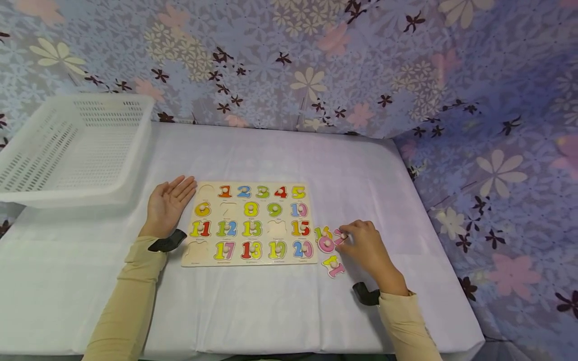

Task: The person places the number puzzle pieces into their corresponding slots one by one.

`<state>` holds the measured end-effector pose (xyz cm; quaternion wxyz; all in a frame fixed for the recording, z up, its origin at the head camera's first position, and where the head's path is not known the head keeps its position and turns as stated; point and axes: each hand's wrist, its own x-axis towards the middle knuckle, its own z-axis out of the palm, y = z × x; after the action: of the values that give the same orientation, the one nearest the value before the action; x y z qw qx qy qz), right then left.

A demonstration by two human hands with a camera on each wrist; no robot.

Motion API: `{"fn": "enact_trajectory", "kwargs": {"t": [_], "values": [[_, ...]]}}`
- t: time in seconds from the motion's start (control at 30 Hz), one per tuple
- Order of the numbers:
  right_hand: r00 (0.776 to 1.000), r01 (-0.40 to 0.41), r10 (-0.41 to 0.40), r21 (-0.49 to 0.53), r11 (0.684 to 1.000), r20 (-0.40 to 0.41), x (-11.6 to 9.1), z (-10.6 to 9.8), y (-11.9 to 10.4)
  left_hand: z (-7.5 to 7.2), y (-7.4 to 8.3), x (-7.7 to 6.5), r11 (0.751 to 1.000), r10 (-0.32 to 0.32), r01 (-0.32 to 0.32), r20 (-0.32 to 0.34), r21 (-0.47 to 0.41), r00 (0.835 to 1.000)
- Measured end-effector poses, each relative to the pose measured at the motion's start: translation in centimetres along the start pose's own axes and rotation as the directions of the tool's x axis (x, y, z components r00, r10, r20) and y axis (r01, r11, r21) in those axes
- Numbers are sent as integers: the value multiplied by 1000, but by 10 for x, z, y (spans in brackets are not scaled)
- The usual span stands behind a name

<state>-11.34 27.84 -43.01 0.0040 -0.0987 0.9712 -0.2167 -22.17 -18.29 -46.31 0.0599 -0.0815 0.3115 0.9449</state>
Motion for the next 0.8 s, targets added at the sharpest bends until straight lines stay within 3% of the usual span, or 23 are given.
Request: {"fn": "enact_trajectory", "kwargs": {"t": [0.2, 0.33, 0.43, 0.53, 0.6, 0.7, 0.8], "values": [[999, 20, -23, -69, 997, -42, 3, 6, -3, 1, 0, 0, 1000, -4, 4, -6, -17, 1000], [996, -18, 15, -41, 999, -84, 9, 2, -9, 1, 0, 0, 1000, -8, 8, -13, -30, 1000], [993, -27, 28, 10, 1000, -111, 25, 0, -26, 1, 0, 0, 1000, -7, 7, -17, -28, 1000], [995, 63, -59, 42, 997, -83, 52, 6, -58, 1, 0, 0, 1000, -4, 4, -19, -23, 1000], [985, 168, -167, 43, 985, -38, 72, 15, -85, 1, 0, 0, 1000, -6, 6, -18, -30, 1000], [948, 314, -314, 18, 949, 43, 101, 33, -125, 2, 0, -1, 999, -6, 5, -22, -40, 1000], [910, 403, -396, -37, 914, 121, 124, 51, -156, 3, 0, -2, 999, -8, 7, -22, -40, 1000]]}}
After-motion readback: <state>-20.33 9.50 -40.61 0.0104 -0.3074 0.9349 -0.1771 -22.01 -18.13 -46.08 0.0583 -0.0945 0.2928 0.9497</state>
